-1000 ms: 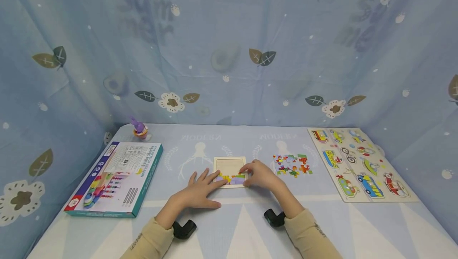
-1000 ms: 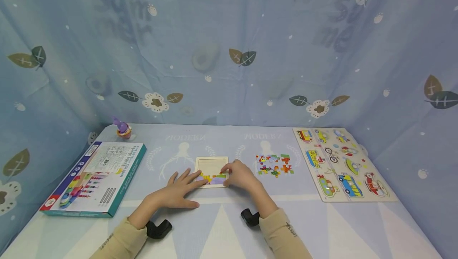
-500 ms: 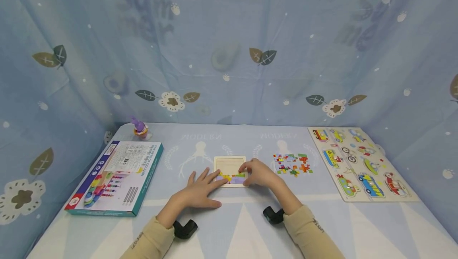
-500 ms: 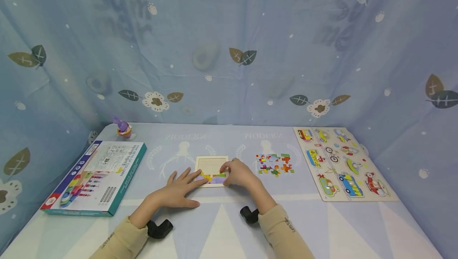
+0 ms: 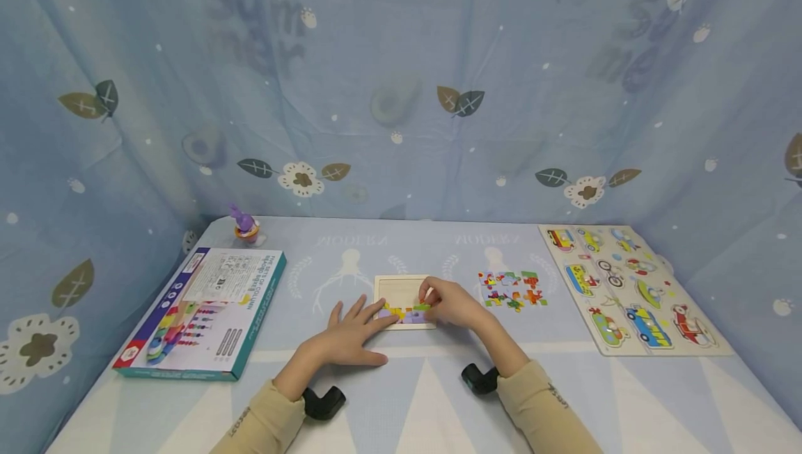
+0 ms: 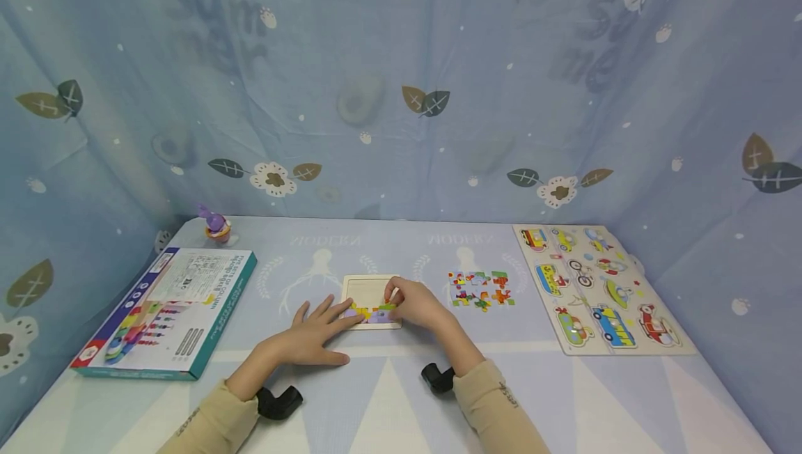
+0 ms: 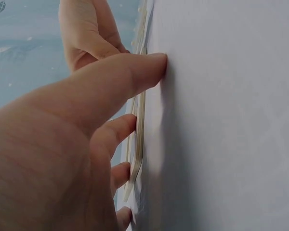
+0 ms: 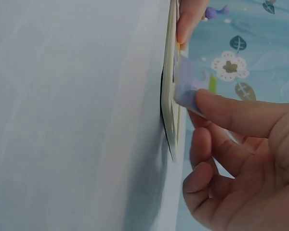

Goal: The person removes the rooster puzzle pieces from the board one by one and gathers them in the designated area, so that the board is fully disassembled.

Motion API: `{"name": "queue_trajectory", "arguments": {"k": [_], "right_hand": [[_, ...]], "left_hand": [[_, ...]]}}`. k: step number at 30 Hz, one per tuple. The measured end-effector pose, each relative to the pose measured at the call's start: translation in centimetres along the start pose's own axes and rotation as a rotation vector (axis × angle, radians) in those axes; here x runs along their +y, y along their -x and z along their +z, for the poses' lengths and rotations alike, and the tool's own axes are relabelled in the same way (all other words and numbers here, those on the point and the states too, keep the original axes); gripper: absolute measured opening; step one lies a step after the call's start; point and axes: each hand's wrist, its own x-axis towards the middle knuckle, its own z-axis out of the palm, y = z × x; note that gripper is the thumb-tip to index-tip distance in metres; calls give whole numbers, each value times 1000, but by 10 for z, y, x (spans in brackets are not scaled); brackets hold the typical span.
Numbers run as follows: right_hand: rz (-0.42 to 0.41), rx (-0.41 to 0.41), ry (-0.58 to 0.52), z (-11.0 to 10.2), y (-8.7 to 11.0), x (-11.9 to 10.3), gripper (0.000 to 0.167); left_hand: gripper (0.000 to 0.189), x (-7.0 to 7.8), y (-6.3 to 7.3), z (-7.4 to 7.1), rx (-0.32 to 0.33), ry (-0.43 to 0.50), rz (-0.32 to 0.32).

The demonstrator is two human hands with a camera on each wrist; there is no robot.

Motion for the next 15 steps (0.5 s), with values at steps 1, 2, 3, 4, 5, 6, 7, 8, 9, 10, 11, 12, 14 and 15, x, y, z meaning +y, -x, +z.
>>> {"name": "queue_trajectory", "arguments": {"k": [1,2,3,4,5,6,7,8,9,10,11,12,14,15], "right_hand": [[-3,7,-11,-1,1,0,24],[-4,18,-20,-3,2,1,24],[-4,29,-28,-5,3,1,23],[-1,40,-33,-7,5,2,23],[7,51,-41,-10,6,3,23],[13,58,-50,-12,7,4,22],[23,65,-56,-15,9,5,22],[32,72,-64,-18,10,7,22],[44,77,-72,-21,12,9,22],[53,82,-80,-24,14,11,22],[59,90,-86,-27,16,13,22],[67,96,-92,-30,18,16,22],[77,111,-91,-36,22,20,22],[83,119,-90,-38,25,22,22]], "left_hand": [[69,0,0,0,1,1,1],[69,0,0,0,3,4,3],[69,1,0,0,2,5,5],[69,1,1,-1,3,8,8],[69,1,1,-1,3,9,9],[69,1,1,-1,4,13,10],[68,1,1,-1,5,15,12],[68,1,1,-1,7,18,13],[68,1,1,-1,8,21,14],[68,1,2,-1,9,25,14],[69,1,2,-1,10,28,15],[68,1,2,-2,11,34,18],[69,1,2,-2,12,44,24],[69,1,2,-2,9,48,26]]}}
